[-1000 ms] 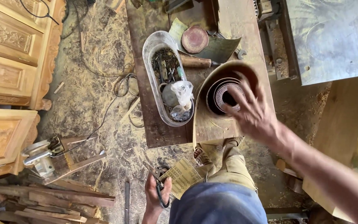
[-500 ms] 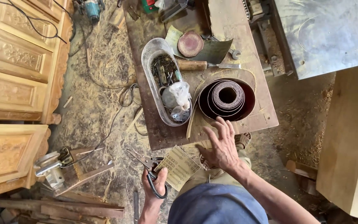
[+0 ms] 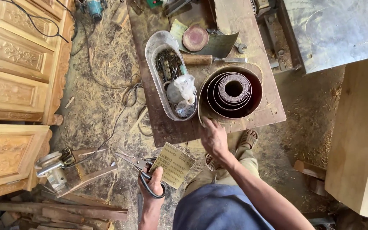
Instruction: Cutting rectangular sheets of sandpaper from a large roll using scissors on a workbench.
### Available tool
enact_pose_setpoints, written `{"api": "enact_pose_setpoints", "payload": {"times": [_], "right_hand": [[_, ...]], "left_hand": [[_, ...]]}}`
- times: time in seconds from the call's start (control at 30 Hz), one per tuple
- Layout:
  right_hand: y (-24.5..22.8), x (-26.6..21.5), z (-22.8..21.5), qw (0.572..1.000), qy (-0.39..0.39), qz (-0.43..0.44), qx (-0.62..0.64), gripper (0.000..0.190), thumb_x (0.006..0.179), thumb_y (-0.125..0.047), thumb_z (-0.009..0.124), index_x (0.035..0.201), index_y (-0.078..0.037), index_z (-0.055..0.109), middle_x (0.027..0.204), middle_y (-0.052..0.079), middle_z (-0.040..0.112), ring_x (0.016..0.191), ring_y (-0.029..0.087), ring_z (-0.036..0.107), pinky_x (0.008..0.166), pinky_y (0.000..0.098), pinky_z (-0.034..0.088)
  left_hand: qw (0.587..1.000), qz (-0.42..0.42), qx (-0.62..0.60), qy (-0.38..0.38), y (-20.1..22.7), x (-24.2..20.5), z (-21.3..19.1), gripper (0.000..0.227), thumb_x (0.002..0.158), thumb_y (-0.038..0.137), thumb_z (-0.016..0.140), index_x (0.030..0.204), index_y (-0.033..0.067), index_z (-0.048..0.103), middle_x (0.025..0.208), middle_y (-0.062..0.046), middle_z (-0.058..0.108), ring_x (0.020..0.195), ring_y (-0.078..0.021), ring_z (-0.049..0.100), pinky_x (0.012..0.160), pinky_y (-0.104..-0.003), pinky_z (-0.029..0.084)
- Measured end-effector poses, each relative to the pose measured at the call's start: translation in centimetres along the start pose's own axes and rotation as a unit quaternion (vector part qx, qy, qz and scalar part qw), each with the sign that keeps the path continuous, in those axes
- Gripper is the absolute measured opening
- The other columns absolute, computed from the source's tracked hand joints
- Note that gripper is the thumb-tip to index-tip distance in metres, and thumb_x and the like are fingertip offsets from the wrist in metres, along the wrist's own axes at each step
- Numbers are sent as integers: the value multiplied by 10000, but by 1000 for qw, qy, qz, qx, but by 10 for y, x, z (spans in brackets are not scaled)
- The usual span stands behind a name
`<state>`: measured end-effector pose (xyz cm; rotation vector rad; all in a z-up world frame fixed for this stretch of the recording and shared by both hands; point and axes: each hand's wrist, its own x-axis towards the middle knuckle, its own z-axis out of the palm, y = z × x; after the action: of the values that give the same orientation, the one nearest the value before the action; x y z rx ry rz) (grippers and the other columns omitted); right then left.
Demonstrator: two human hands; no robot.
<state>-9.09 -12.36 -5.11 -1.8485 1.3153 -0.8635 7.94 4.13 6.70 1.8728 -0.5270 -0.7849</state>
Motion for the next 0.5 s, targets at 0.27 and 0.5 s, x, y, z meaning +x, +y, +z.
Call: {"api": "enact_pose_setpoints", "payload": {"times": [0.27, 0.5], "right_hand": [[9, -75, -109, 884, 61, 289, 363, 285, 958, -30, 581, 1227, -5, 676, 1107, 121, 693, 962, 232, 663, 876, 396, 604], [90, -107, -130, 774, 249, 230, 535, 106, 1005, -51, 598, 1097, -35, 648, 884, 194, 695, 705, 245, 716, 796, 527, 642]], "left_hand": [[995, 12, -42, -88, -13, -11, 33, 266, 817, 225, 705, 930, -16, 700, 892, -175, 793, 799, -290, 773, 648, -406, 650], [979, 54, -61, -187, 36, -38, 119, 248, 838, 74, 785, 986, -51, 630, 661, -95, 617, 619, -95, 600, 564, -216, 482]]}}
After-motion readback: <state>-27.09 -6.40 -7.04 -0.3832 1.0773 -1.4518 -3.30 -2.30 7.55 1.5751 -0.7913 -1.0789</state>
